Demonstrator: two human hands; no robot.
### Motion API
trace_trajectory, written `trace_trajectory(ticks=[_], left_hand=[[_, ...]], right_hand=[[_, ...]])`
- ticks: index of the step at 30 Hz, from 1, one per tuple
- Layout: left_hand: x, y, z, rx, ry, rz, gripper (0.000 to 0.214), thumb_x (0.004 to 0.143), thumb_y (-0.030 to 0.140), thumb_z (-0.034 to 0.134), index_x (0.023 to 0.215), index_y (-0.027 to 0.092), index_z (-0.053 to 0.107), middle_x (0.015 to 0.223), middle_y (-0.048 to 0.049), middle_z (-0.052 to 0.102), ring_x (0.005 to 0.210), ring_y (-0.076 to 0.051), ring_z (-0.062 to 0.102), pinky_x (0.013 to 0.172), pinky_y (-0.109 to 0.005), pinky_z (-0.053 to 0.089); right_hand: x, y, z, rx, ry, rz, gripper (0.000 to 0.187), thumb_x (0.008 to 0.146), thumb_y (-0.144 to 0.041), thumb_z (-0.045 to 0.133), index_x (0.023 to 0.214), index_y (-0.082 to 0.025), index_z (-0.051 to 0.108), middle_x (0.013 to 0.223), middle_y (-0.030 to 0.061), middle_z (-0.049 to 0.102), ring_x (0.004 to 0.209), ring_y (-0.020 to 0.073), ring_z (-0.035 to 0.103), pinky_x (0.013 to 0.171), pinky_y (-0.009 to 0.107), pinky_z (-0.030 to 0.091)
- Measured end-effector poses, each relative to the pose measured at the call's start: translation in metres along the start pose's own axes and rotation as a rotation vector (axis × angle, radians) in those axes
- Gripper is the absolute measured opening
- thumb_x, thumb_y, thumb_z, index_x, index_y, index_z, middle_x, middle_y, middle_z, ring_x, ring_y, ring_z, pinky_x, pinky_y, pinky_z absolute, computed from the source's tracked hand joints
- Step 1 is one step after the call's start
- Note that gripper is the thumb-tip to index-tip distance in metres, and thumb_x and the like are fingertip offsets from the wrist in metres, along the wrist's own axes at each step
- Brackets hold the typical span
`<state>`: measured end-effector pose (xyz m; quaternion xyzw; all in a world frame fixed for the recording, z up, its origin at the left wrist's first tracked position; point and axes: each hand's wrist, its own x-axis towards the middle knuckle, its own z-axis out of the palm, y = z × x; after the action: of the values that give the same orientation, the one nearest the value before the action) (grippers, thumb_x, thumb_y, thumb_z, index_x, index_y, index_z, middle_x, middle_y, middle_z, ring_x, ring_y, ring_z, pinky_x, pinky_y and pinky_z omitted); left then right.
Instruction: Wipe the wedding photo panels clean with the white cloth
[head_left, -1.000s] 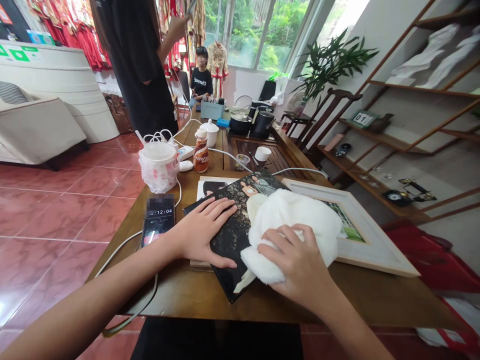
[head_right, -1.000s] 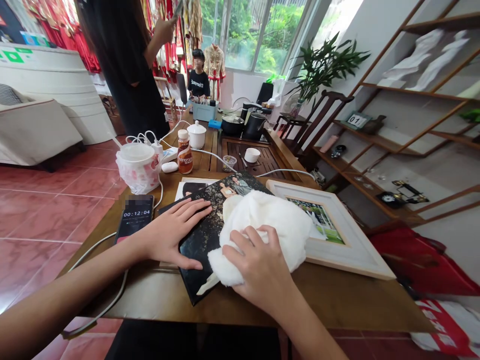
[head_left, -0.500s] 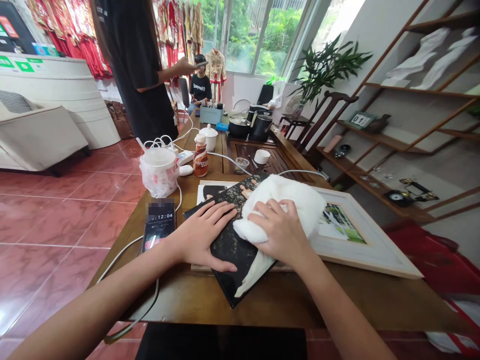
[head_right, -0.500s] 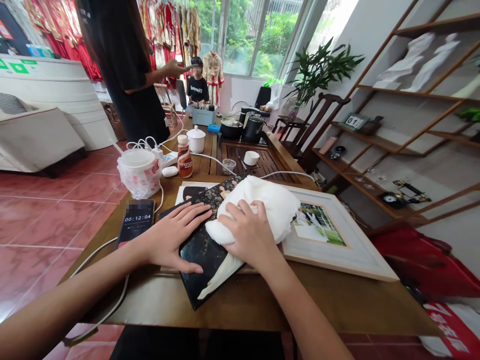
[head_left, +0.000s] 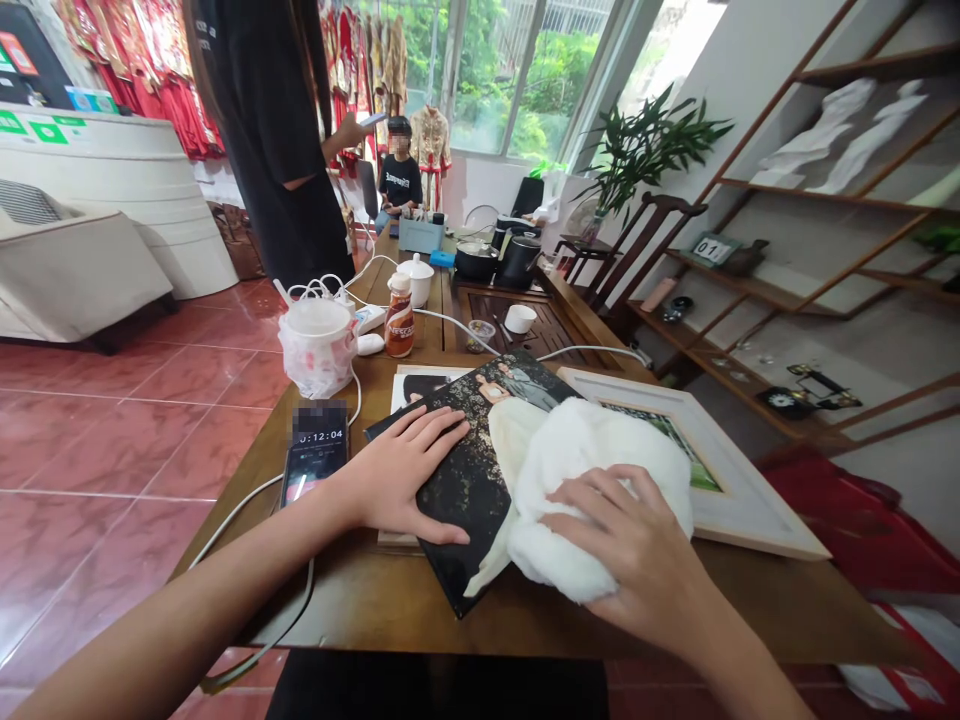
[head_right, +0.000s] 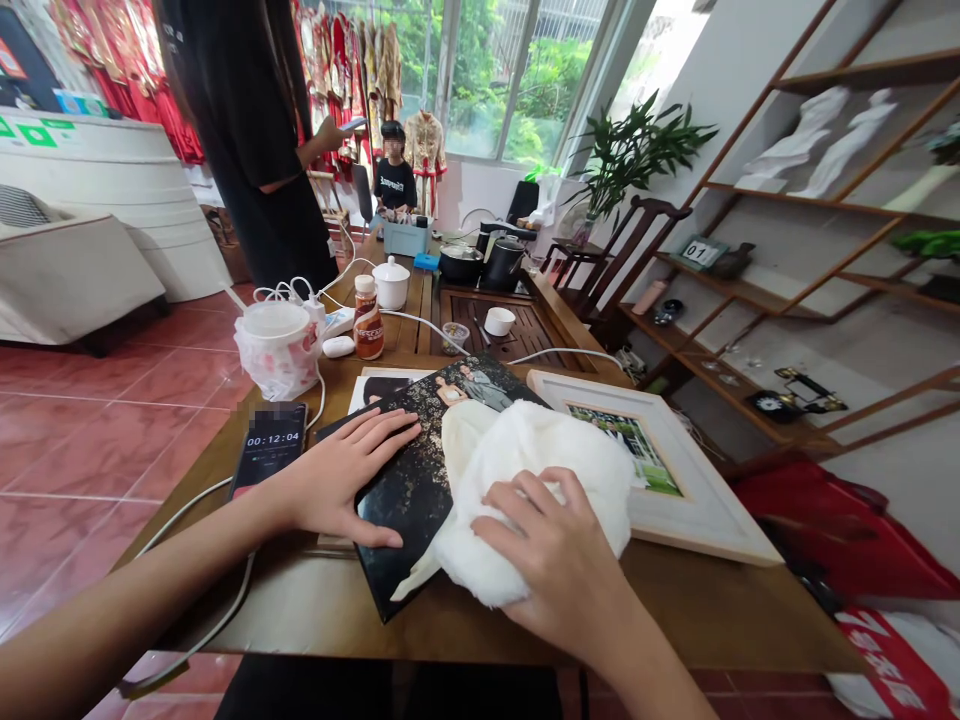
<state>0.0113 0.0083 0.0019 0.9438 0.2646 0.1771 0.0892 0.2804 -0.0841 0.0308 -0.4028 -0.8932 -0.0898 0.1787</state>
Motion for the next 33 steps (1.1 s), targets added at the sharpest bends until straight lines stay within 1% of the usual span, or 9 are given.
trace_trajectory(ticks=[3, 8, 13, 19, 23, 25, 27, 30, 33], left_hand=[[0.001, 0.000, -0.002, -0.018, -0.005, -0.003, 0.107, 0.068, 0.080, 0.055, 0.149, 0.016, 0.024, 0.152, -0.0145, 0.029, 0.140, -0.034, 0.025, 0.116, -0.048, 0.014], [0.001, -0.001, -0.007, -0.056, -0.033, -0.016, 0.101, 0.071, 0.074, 0.059, 0.149, 0.020, 0.025, 0.152, -0.0129, 0.029, 0.140, -0.033, 0.026, 0.117, -0.049, 0.015], [0.004, -0.001, -0.016, -0.115, -0.031, -0.049, 0.073, 0.085, 0.056, 0.059, 0.146, 0.027, 0.032, 0.150, -0.0084, 0.034, 0.137, -0.029, 0.032, 0.116, -0.047, 0.021], [0.011, 0.002, -0.021, -0.197, 0.006, -0.100, 0.045, 0.093, 0.041, 0.051, 0.136, 0.029, 0.046, 0.142, -0.0051, 0.042, 0.131, -0.022, 0.042, 0.110, -0.036, 0.035], [0.013, -0.001, -0.016, -0.074, 0.047, -0.189, 0.049, 0.092, 0.047, 0.051, 0.136, 0.026, 0.045, 0.142, -0.0077, 0.041, 0.130, -0.025, 0.042, 0.110, -0.039, 0.034], [0.013, -0.005, -0.014, 0.014, 0.085, -0.283, 0.058, 0.089, 0.055, 0.050, 0.138, 0.024, 0.043, 0.141, -0.0098, 0.041, 0.129, -0.029, 0.042, 0.108, -0.044, 0.035], [0.015, -0.009, -0.013, 0.067, 0.101, -0.384, 0.061, 0.091, 0.059, 0.045, 0.138, 0.022, 0.041, 0.135, -0.0113, 0.046, 0.123, -0.030, 0.048, 0.104, -0.046, 0.038], [0.021, -0.014, -0.015, 0.085, 0.053, -0.483, 0.062, 0.091, 0.063, 0.038, 0.134, 0.018, 0.043, 0.123, -0.0120, 0.053, 0.116, -0.030, 0.054, 0.097, -0.043, 0.043], [0.031, -0.014, -0.020, 0.069, -0.007, -0.547, 0.060, 0.089, 0.068, 0.033, 0.118, 0.019, 0.051, 0.116, -0.0111, 0.057, 0.107, -0.029, 0.059, 0.088, -0.039, 0.047]], right_hand=[[-0.008, 0.006, -0.009, -0.006, 0.098, -0.028, 0.025, 0.075, -0.020, 0.054, 0.099, -0.022, 0.062, 0.101, 0.0087, 0.064, 0.093, 0.0280, 0.053, 0.082, 0.048, 0.031], [-0.019, 0.015, -0.022, -0.084, 0.115, -0.070, 0.025, 0.081, -0.020, 0.050, 0.103, -0.020, 0.061, 0.103, 0.0109, 0.063, 0.097, 0.0300, 0.054, 0.081, 0.049, 0.032], [-0.018, 0.032, -0.027, -0.061, 0.115, -0.080, 0.023, 0.084, -0.023, 0.051, 0.104, -0.022, 0.060, 0.104, 0.0098, 0.063, 0.096, 0.0286, 0.054, 0.081, 0.047, 0.034], [-0.001, 0.050, -0.023, -0.001, 0.135, -0.150, 0.023, 0.082, -0.022, 0.055, 0.104, -0.022, 0.061, 0.104, 0.0084, 0.064, 0.094, 0.0251, 0.054, 0.081, 0.043, 0.035], [0.011, 0.055, -0.019, 0.006, 0.094, -0.185, 0.021, 0.083, -0.032, 0.058, 0.102, -0.023, 0.063, 0.103, 0.0080, 0.064, 0.093, 0.0242, 0.053, 0.081, 0.043, 0.035], [0.016, 0.056, -0.017, 0.006, 0.073, -0.191, 0.020, 0.083, -0.034, 0.060, 0.100, -0.023, 0.064, 0.102, 0.0077, 0.064, 0.093, 0.0238, 0.053, 0.082, 0.042, 0.034], [0.020, 0.055, -0.015, 0.012, 0.067, -0.200, 0.020, 0.083, -0.034, 0.060, 0.099, -0.023, 0.064, 0.103, 0.0076, 0.063, 0.093, 0.0235, 0.053, 0.082, 0.042, 0.033], [0.022, 0.055, -0.013, 0.032, 0.078, -0.218, 0.022, 0.083, -0.037, 0.060, 0.100, -0.023, 0.063, 0.105, 0.0074, 0.063, 0.094, 0.0238, 0.052, 0.084, 0.043, 0.032], [0.021, 0.054, -0.011, 0.053, 0.079, -0.218, 0.024, 0.082, -0.037, 0.060, 0.101, -0.023, 0.062, 0.105, 0.0072, 0.063, 0.095, 0.0241, 0.051, 0.084, 0.044, 0.031]])
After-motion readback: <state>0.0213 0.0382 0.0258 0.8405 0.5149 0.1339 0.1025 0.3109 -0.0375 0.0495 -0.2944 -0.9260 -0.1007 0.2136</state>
